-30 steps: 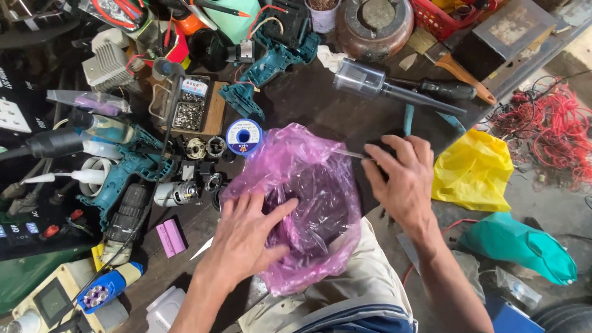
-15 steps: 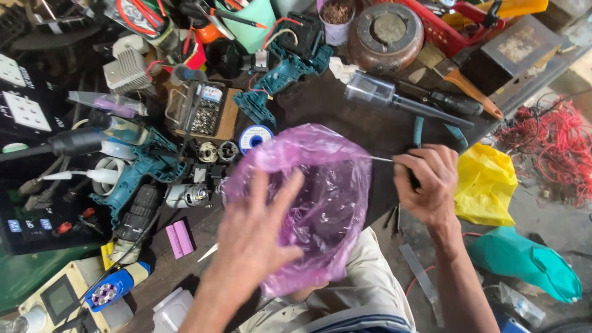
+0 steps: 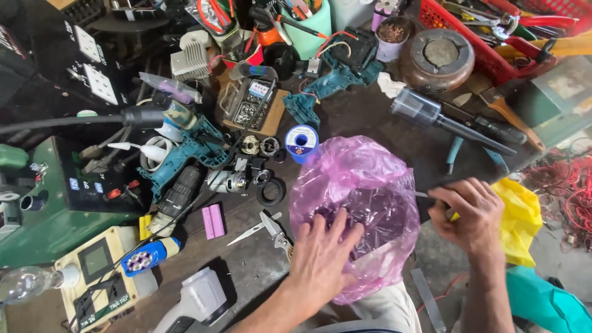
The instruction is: Disassembling and reassembling a handheld vacuum cleaner using a screwdriver at a repair bench.
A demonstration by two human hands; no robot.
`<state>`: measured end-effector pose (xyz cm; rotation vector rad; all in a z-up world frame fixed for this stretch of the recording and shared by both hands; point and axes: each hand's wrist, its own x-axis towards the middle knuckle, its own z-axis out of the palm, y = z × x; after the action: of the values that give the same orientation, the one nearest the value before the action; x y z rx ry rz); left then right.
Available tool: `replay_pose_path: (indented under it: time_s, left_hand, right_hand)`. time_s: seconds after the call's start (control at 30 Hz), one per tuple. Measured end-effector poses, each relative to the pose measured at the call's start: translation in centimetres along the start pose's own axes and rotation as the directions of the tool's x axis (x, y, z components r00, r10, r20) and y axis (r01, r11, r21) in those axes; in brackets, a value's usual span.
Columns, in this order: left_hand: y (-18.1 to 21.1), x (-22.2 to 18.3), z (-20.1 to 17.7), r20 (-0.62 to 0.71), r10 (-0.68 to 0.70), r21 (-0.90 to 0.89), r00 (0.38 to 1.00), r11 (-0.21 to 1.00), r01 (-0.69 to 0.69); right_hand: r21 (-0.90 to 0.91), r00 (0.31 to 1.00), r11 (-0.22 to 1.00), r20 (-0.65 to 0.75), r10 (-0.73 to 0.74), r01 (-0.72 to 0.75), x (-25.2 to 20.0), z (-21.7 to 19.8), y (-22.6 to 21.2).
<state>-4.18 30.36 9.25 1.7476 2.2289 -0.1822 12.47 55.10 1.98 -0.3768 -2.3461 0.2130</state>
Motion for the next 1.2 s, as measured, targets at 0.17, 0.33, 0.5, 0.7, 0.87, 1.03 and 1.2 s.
replay_pose_path:
  time_s: [0.17,0.33,0.5,0.7,0.87,1.03,1.2]
  left_hand:
    - [-1.4,-0.9,0.6,0.015,0.000,-0.046,1.000,0.999,0.000]
    - [-1.1,-0.8,1.6,-0.089,0.033,-0.006,0.996,0.999,-0.034]
    - [-0.8,0.9,0.5,-0.202,0.082,-0.131,0.976,0.985,-0.109]
    - [-1.3,-1.7,-1.8,-0.296,0.177,-0.250,0.939,0.934,-0.255]
    - [-2.6,-3.7,-8.3,0.260,-0.265,-0.396,0.929,0.848,0.353]
    - [-9.1,-3.2,-1.7,-0.251,-0.514,-0.324,0.820,0.843,0.429]
    - [-11.4,-1.1,1.6,-0.202,-0.580,-0.156,0.789,0.814,0.559]
  right_hand:
    - [0.310,0.958,0.908,0.148,0.246,-0.281,-3.6,-4.3,-0.1]
    - [0.345,0.857,0.804,0.003,0.515,-0.485,-4.7,-4.8,0.0]
    - [0.021,0.924,0.930,-0.110,0.366,-0.366,0.1,0.6,-1.1]
    - [-0.059,0.970,0.973,-0.108,0.216,-0.224,3.6,4.7,-2.7]
    - [-0.274,0.988,0.950,-0.080,0.135,-0.152,3.4,5.6,-3.3]
    - [-0.231,0.985,0.958,-0.068,0.161,-0.173,3.1,5.6,-3.5]
    - [-0.198,0.984,0.967,-0.105,0.143,-0.161,3.3,5.1,-3.4]
